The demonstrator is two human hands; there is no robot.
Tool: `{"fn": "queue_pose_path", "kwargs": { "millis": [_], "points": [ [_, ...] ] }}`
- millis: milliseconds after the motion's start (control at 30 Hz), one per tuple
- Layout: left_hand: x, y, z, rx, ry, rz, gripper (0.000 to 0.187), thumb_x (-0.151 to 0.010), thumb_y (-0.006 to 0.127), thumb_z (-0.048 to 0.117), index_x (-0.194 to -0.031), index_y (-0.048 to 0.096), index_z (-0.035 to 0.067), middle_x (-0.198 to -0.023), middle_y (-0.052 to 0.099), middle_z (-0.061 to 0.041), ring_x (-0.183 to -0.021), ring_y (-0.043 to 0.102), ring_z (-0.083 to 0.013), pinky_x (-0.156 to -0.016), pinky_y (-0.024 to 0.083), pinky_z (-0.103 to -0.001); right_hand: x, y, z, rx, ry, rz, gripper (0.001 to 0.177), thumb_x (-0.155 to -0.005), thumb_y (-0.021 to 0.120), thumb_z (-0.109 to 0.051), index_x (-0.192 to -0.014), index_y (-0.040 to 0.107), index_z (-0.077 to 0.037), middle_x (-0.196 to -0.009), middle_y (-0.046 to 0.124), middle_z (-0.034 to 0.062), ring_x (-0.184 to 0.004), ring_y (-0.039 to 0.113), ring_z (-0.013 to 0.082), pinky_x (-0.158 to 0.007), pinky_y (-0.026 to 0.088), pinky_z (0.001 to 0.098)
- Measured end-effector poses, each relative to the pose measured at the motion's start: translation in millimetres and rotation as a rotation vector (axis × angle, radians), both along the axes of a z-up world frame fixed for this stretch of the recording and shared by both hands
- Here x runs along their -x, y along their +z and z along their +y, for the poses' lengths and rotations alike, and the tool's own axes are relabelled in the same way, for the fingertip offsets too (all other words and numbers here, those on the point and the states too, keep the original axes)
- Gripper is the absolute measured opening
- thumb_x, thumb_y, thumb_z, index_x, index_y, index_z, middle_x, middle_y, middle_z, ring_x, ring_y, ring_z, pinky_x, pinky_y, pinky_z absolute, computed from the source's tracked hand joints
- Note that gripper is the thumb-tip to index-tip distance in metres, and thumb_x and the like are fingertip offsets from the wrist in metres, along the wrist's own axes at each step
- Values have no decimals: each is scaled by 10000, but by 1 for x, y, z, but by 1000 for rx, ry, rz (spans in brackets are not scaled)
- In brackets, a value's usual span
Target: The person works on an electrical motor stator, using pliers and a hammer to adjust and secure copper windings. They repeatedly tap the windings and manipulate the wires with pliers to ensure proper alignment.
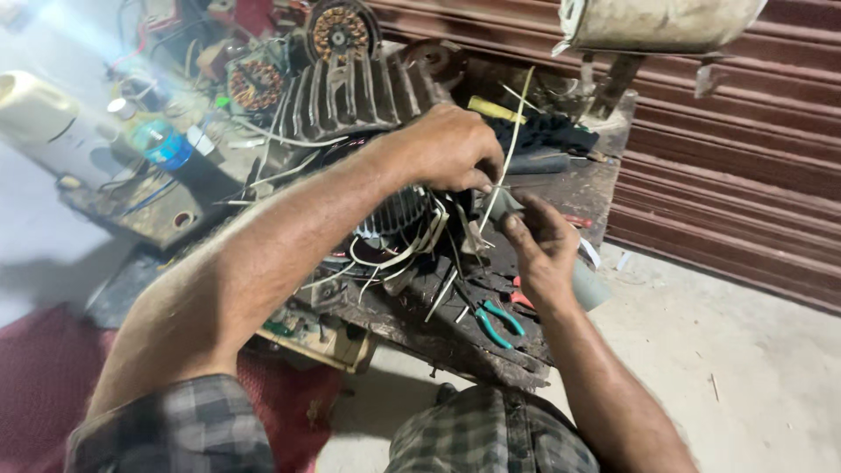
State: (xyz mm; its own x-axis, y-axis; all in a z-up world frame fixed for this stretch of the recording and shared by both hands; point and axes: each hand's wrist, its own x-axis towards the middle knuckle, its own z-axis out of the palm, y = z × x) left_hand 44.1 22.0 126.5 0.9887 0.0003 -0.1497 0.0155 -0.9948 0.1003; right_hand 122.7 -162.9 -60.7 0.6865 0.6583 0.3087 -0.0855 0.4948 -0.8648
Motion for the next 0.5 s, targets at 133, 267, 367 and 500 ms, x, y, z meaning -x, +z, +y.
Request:
{"fn": "queue_pose_path", "kwargs": {
  "millis": [133,267,367,500],
  "points": [
    [0,-13,9,-35,-132,-177,217,-772,804,253,-984,831,215,-917,736,-81,-949,677,-278,-866,500,-494,8,14,23,-62,-22,146,200,-994,710,-50,-1167,637,20,-1060,712,75,-967,683,140,-903,577,289],
    [0,-18,13,-12,-75,-103,205,-835,787,298,-1013,808,198,-860,679,-83,-908,653,-266,-877,478,-504,1,28,18,67,-67,-9,152,-1018,720,-102,-1100,679,19,-961,701,73,-856,637,121,-777,546,257],
    [-3,-19,14,-4,-78,-44,171,-885,747,291,-1034,806,231,-843,690,-62,-907,653,-247,-924,458,-497,-9,38,-4,134,-133,-2,186,-1018,733,-147,-1099,690,15,-881,668,75,-750,596,132,-629,488,252],
    [-1,-17,16,10,-143,-169,171,-824,780,289,-973,823,217,-870,688,-75,-959,636,-273,-910,451,-508,5,40,-23,46,-241,215,234,-984,676,-218,-1133,674,-39,-819,658,54,-662,618,145,-447,455,259]
  ]
}}
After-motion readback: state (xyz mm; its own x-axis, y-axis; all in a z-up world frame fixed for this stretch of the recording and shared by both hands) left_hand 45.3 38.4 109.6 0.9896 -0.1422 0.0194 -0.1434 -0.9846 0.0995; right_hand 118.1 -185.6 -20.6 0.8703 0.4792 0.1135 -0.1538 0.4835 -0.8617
